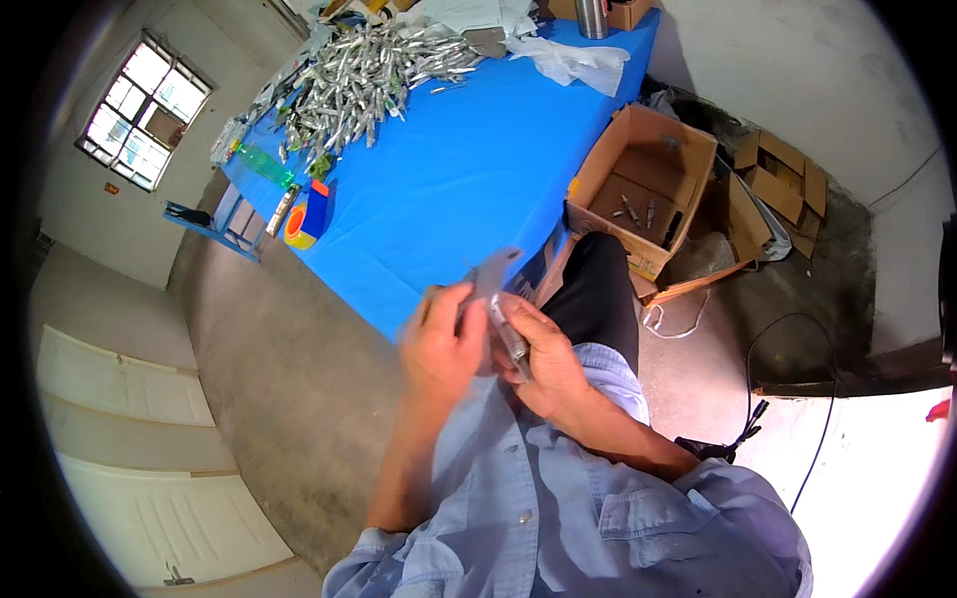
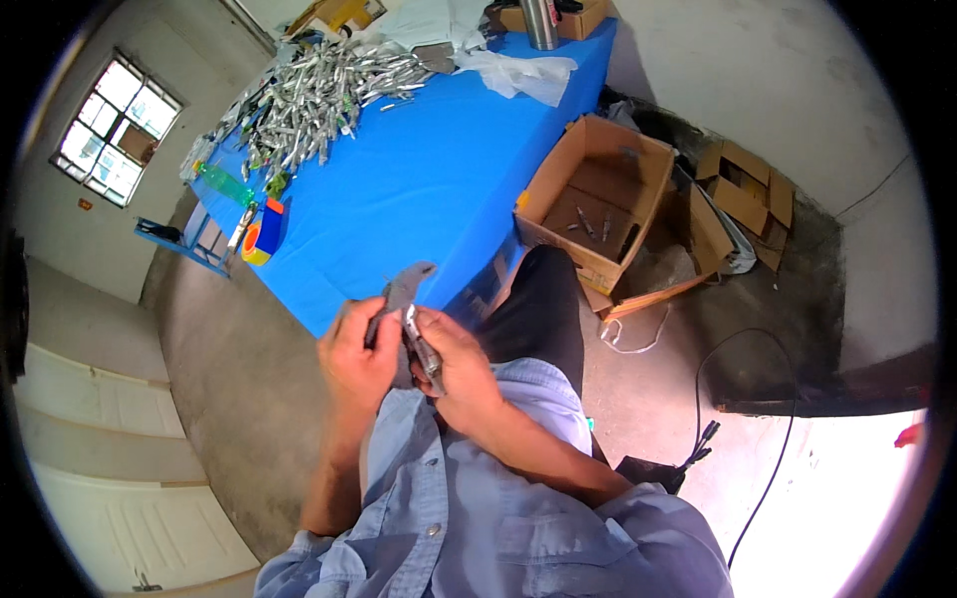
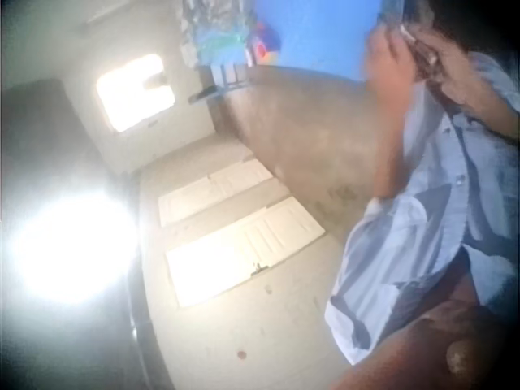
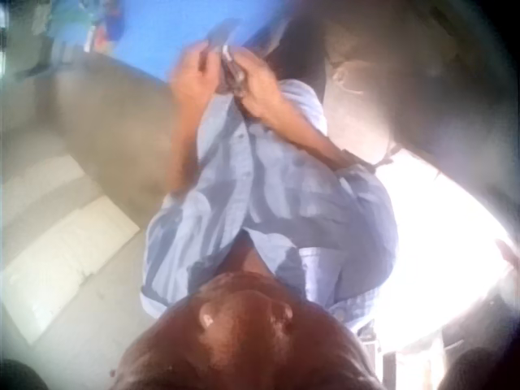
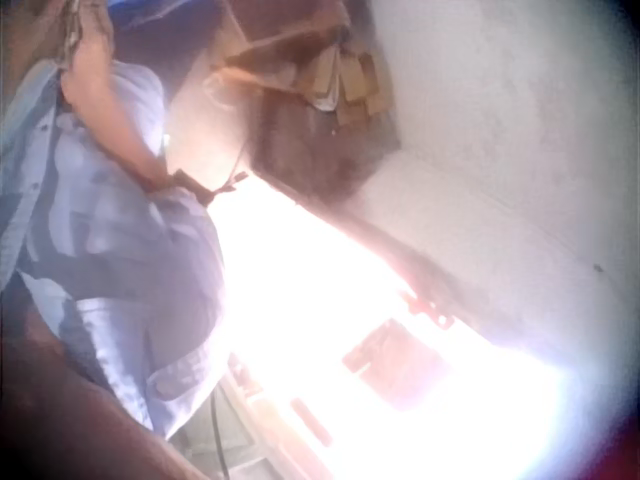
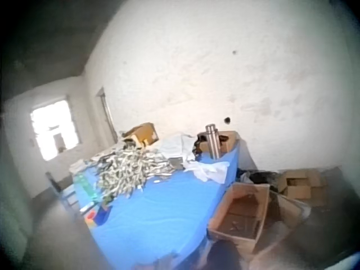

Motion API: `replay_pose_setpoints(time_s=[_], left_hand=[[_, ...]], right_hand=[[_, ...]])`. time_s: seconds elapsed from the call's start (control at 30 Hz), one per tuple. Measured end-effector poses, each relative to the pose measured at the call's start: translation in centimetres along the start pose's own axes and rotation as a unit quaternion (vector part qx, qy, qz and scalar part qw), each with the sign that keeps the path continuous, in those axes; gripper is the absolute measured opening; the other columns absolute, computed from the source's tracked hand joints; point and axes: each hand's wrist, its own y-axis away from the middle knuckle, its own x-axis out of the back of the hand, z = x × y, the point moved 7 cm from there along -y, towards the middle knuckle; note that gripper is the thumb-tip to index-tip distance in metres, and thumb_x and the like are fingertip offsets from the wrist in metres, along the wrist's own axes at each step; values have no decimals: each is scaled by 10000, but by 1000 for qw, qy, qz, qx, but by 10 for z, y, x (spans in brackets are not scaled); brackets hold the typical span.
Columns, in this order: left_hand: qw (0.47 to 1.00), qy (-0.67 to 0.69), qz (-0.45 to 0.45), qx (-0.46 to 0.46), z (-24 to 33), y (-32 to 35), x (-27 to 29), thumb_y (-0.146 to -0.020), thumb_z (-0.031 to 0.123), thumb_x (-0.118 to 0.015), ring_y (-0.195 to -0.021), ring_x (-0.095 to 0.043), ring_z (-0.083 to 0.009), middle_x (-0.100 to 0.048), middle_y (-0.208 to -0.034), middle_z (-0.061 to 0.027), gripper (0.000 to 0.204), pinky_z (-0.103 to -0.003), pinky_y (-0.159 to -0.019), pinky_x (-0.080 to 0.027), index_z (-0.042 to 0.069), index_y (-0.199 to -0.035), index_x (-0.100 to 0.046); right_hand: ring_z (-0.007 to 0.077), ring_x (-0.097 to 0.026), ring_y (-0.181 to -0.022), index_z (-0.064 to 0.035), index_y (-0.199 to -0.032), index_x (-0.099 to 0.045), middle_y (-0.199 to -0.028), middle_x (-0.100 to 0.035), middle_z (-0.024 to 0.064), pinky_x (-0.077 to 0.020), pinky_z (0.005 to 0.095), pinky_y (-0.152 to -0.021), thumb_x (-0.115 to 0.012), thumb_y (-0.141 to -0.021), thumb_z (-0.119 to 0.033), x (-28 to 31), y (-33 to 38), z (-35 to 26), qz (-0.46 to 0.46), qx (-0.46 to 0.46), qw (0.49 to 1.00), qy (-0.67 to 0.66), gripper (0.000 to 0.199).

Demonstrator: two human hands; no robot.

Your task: The person assembles metal components by inserting a cylindrical part into a larger metal housing and cleaning it with a cloth.

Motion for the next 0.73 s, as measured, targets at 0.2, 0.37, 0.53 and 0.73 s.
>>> replay_pose_setpoints(time_s=[0.2,0.37,0.53,0.73], left_hand=[[999,11,-4,33,1,-3,16,-868,34,-778,-673,-656,-227,-684,-836,-117,147,-338,-587,-499,10,-986,-693],[993,48,-85,64,33,12,17,-867,18,-764,-653,-651,-210,-684,-831,-111,140,-317,-568,-496,9,-981,-685],[991,59,-121,6,42,24,3,-854,6,-755,-682,-686,-256,-690,-859,-128,177,-348,-579,-523,21,-1013,-679],[998,-20,-67,0,11,10,-2,-878,28,-756,-750,-706,-295,-693,-882,-150,167,-375,-621,-534,31,-1027,-680]], right_hand=[[83,-521,-566,-139,-1259,-611,-843,-626,-10,-359,237,-445,-587,-1066,-331,-7,-3,-6,-23,6,1000,2,274],[92,-527,-575,-136,-1218,-593,-866,-635,14,-349,246,-432,-568,-1076,-324,10,-9,-11,18,1,999,-46,237],[95,-537,-597,-112,-1175,-586,-859,-623,33,-339,252,-426,-568,-1079,-346,1,-8,-9,7,28,999,-33,254],[76,-527,-564,-145,-1254,-600,-791,-611,-30,-334,239,-429,-517,-1081,-277,5,-6,2,0,-2,1000,10,233]])
